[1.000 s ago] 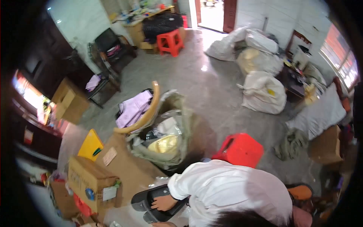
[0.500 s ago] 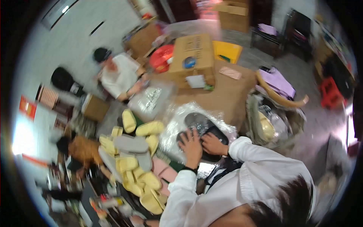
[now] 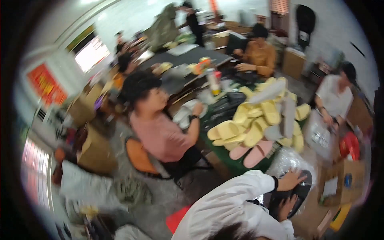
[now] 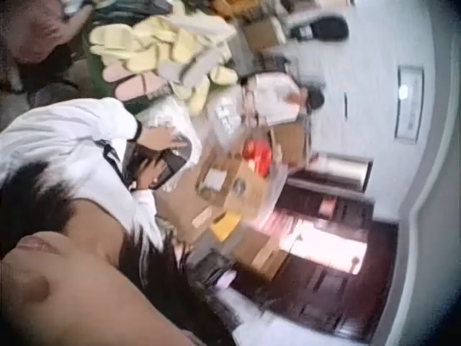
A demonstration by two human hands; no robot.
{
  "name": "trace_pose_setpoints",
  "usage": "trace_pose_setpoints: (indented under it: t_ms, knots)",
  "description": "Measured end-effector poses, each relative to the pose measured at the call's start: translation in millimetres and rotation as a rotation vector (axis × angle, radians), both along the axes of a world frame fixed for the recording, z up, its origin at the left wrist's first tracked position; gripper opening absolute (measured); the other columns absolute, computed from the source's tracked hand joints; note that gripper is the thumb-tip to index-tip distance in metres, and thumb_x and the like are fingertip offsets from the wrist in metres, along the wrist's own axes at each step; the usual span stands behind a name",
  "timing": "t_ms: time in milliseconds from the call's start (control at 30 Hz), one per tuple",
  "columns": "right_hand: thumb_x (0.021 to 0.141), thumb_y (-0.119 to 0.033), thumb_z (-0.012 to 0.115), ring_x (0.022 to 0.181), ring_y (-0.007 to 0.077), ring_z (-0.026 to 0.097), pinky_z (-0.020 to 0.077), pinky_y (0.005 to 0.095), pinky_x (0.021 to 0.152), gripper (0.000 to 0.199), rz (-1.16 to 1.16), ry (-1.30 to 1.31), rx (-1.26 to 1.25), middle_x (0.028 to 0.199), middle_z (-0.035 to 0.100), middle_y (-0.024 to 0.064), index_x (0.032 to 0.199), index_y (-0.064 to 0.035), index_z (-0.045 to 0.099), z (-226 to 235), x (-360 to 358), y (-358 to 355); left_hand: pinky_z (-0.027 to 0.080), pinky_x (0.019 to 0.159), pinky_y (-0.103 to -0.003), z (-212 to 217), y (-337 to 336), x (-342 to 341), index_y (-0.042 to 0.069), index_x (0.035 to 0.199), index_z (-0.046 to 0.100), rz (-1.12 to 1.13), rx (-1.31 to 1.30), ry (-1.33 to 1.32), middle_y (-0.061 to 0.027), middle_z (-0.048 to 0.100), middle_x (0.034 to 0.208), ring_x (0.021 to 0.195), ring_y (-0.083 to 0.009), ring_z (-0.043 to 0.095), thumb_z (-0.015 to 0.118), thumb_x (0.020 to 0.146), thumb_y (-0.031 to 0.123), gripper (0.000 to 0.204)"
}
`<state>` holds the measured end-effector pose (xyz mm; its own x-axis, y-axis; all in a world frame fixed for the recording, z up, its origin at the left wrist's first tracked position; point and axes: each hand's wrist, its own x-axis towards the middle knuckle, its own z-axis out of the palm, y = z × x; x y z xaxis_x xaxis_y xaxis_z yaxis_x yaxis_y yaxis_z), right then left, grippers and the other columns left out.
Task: The recorder gathers multiple pairs of rubber sandals, inspects them, and places them into individual plastic bags for shipping.
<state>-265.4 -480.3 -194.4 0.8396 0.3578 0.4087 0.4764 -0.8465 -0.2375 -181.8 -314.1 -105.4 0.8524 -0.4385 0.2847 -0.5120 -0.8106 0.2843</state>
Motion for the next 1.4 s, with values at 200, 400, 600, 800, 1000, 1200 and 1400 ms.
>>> trace_pose_setpoints:
  t_ms: [200, 400, 600, 800, 1000, 1200, 1400]
  knots:
    - [0.076, -0.007, 0.056, 0.12, 0.0496, 0.033, 0.0284, 0.0517, 0.1, 0.035, 0.417, -0.171, -0.031, 0.131, 0.031, 0.0334, 0.107, 0.0053, 0.045, -62.7, 62.1, -60.1, 0.036, 0.088, -0.061, 16.5, 19.9, 1.4, 0.018, 0.139, 0.028, -0.013, 0.014, 0.451, -0.0297, 0.026, 0.138, 0.106, -0.0475, 0.049, 0.054, 0.078, 0.021, 0.067]
    - [0.077, -0.007, 0.053, 0.12, 0.0483, 0.033, 0.0295, 0.0488, 0.1, 0.029, 0.289, 0.037, 0.025, 0.133, 0.03, 0.033, 0.101, 0.0067, 0.047, -79.7, 97.7, -86.7, 0.044, 0.076, -0.056, -12.7, 13.6, -5.0, 0.017, 0.14, 0.027, -0.002, 0.098, 0.301, -0.0326, 0.03, 0.134, 0.093, -0.0456, 0.056, 0.049, 0.081, 0.022, 0.063]
    - [0.08, -0.001, 0.048, 0.121, 0.0451, 0.033, 0.0302, 0.0452, 0.1, 0.026, 0.014, 0.273, 0.073, 0.134, 0.028, 0.0326, 0.103, 0.0115, 0.048, 3.7, 57.1, -41.1, 0.045, 0.072, -0.052, -19.9, 3.6, -10.2, 0.01, 0.138, 0.031, 0.031, 0.015, 0.303, -0.0318, 0.04, 0.124, 0.094, -0.0426, 0.056, 0.048, 0.082, 0.026, 0.061]
    - [0.087, -0.008, 0.044, 0.117, 0.0462, 0.037, 0.0321, 0.0415, 0.098, 0.026, -0.149, 0.177, 0.113, 0.133, 0.029, 0.0345, 0.099, 0.0141, 0.051, 20.5, 47.6, -7.6, 0.041, 0.08, -0.056, -42.2, -11.1, -12.9, 0.013, 0.136, 0.036, 0.153, -0.015, 0.23, -0.0319, 0.029, 0.135, 0.099, -0.0471, 0.051, 0.043, 0.086, 0.024, 0.052]
    - [0.088, -0.018, 0.048, 0.116, 0.0483, 0.037, 0.033, 0.0492, 0.094, 0.034, -0.036, 0.103, -0.01, 0.131, 0.03, 0.0358, 0.108, 0.0099, 0.051, 12.4, 45.8, -3.6, 0.007, 0.094, -0.074, -22.6, -15.4, -16.8, 0.023, 0.136, 0.035, 0.124, -0.223, 0.003, -0.025, 0.02, 0.143, 0.127, -0.0542, 0.017, 0.036, 0.087, 0.028, 0.049]
    - [0.089, -0.019, 0.048, 0.114, 0.0459, 0.039, 0.0335, 0.0484, 0.094, 0.038, 0.065, -0.301, -0.534, 0.128, 0.035, 0.0335, 0.117, 0.0057, 0.046, 25.5, 54.3, 6.3, 0.008, 0.093, -0.075, -23.6, -1.2, -28.2, 0.028, 0.135, 0.037, 0.041, -0.201, 0.027, -0.0221, 0.02, 0.143, 0.127, -0.0543, 0.015, 0.041, 0.084, 0.032, 0.051]
    - [0.088, -0.019, 0.049, 0.11, 0.0425, 0.043, 0.0341, 0.0468, 0.095, 0.038, 0.012, -1.146, -1.42, 0.126, 0.04, 0.0292, 0.119, 0.0017, 0.046, 17.4, 83.9, -12.9, 0.013, 0.092, -0.075, -37.5, -32.1, -15.8, 0.025, 0.129, 0.044, -0.014, -0.214, 0.047, -0.0223, 0.033, 0.137, 0.127, -0.0504, 0.021, 0.039, 0.087, 0.034, 0.043]
